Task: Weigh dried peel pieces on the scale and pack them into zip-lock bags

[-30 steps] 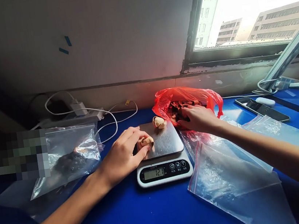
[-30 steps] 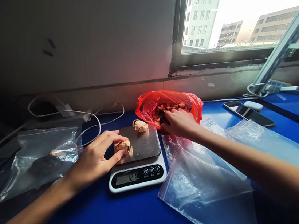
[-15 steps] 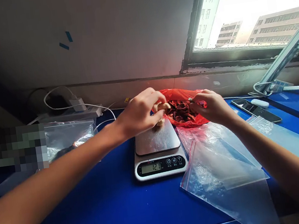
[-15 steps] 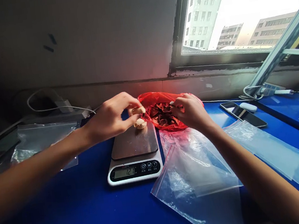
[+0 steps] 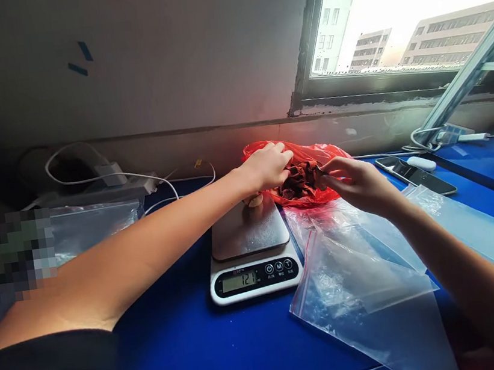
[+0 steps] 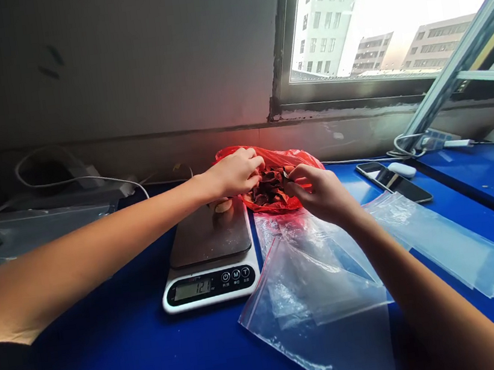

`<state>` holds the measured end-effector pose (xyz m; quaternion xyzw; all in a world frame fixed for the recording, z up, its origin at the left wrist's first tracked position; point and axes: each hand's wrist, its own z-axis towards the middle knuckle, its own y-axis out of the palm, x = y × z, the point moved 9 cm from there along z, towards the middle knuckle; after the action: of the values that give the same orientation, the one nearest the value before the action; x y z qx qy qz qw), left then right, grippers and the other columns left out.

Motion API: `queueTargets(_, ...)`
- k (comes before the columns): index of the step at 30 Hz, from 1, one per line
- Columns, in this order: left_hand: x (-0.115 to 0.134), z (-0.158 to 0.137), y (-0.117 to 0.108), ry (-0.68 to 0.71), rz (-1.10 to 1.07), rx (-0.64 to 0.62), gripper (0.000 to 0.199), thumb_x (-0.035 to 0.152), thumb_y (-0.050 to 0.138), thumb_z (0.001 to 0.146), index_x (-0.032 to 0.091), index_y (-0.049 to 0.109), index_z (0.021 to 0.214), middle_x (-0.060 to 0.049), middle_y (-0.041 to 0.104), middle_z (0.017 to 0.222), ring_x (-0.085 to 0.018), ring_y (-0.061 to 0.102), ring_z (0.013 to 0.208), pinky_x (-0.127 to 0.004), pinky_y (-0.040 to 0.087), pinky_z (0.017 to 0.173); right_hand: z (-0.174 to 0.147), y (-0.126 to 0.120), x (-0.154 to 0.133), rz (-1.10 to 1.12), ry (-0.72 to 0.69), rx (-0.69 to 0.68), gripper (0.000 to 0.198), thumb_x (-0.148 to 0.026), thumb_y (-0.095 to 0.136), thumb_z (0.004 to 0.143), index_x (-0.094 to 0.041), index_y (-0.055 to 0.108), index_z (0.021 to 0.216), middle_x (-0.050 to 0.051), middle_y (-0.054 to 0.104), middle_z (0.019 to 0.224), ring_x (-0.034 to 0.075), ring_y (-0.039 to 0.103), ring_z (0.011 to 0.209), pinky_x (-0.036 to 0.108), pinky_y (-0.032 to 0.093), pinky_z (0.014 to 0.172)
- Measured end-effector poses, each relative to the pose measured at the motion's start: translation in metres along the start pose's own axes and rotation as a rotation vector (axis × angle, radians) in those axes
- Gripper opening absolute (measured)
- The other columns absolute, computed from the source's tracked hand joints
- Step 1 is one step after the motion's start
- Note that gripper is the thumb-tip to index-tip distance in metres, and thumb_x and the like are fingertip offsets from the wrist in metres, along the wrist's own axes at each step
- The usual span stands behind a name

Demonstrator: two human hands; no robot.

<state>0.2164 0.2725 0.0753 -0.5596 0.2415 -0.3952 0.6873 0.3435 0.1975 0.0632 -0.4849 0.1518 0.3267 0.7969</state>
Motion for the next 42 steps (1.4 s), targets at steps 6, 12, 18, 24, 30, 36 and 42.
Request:
queueTargets(6,0.029,-0.022,-0.006,-0.071,-0.287,0.025,0.023,0.026,0.047,0.098,0.014,0.065,0.087,-0.009,0.069,0.093,-0.022,0.065,0.088,-0.036,0.05,0.082,0.001,0.014,-0.011,0.142,-0.063,0.062,0.018,-0.037,0.059,0.087,-0.019,0.062,0.085,0.006,0.07,0.084,0.018,0.066,0.075,0.033,0.054,0.07)
queueTargets(12,0.026,-0.045,-0.008,-0.212,-0.638,0.022,0.021,0.031,0.054,0.096,0.012,0.063,0.097,-0.011,0.074,0.095,-0.019,0.071,0.082,-0.031,0.057,0.071,-0.019,0.016,-0.063,-0.07,-0.343,0.209,0.01,-0.025,0.058,0.092,-0.021,0.065,0.087,0.01,0.07,0.102,0.019,0.067,0.091,0.034,0.055,0.078)
queueTargets(18,0.01,-0.087,-0.022,-0.343,-0.899,0.065,0.012,0.017,0.059,0.087,0.012,0.068,0.093,-0.006,0.072,0.081,-0.012,0.065,0.066,-0.024,0.053,0.063,-0.034,0.015,-0.087,-0.047,-0.48,0.267,0.014,-0.021,0.06,0.091,-0.021,0.059,0.105,0.008,0.069,0.101,0.018,0.068,0.087,0.033,0.056,0.074)
queueTargets(24,-0.023,-0.152,-0.035,-0.469,-0.788,0.155,0.021,0.031,0.07,0.077,0.016,0.072,0.091,-0.004,0.075,0.083,-0.018,0.068,0.077,-0.028,0.051,0.068,-0.036,0.012,-0.094,-0.104,-0.57,0.193,0.009,-0.017,0.057,0.093,-0.023,0.061,0.099,0.006,0.069,0.093,0.019,0.067,0.086,0.033,0.054,0.073)
queueTargets(30,-0.042,-0.184,-0.018,-0.599,-0.576,0.161,0.023,0.039,0.065,0.081,0.018,0.072,0.089,-0.003,0.074,0.078,-0.021,0.068,0.073,-0.032,0.051,0.068,-0.033,0.022,-0.086,-0.108,-0.552,0.126,0.01,-0.018,0.056,0.093,-0.024,0.063,0.093,0.005,0.068,0.089,0.018,0.066,0.077,0.033,0.052,0.066)
queueTargets(36,-0.024,-0.176,-0.037,-0.43,-0.213,0.323,0.019,0.019,0.068,0.08,0.019,0.073,0.098,-0.003,0.069,0.096,-0.017,0.063,0.083,-0.031,0.052,0.076,-0.031,0.015,-0.086,-0.14,-0.598,0.12,0.008,-0.018,0.058,0.093,-0.025,0.063,0.092,0.004,0.068,0.087,0.017,0.066,0.075,0.032,0.053,0.064)
queueTargets(42,0.031,-0.162,-0.06,-0.198,-0.494,0.505,0.016,0.016,0.053,0.096,0.017,0.064,0.109,-0.002,0.07,0.101,-0.013,0.066,0.086,-0.027,0.056,0.077,-0.019,-0.02,-0.129,-0.374,-0.729,0.385,0.011,-0.016,0.057,0.091,-0.021,0.064,0.084,0.005,0.068,0.078,0.018,0.065,0.074,0.034,0.054,0.068)
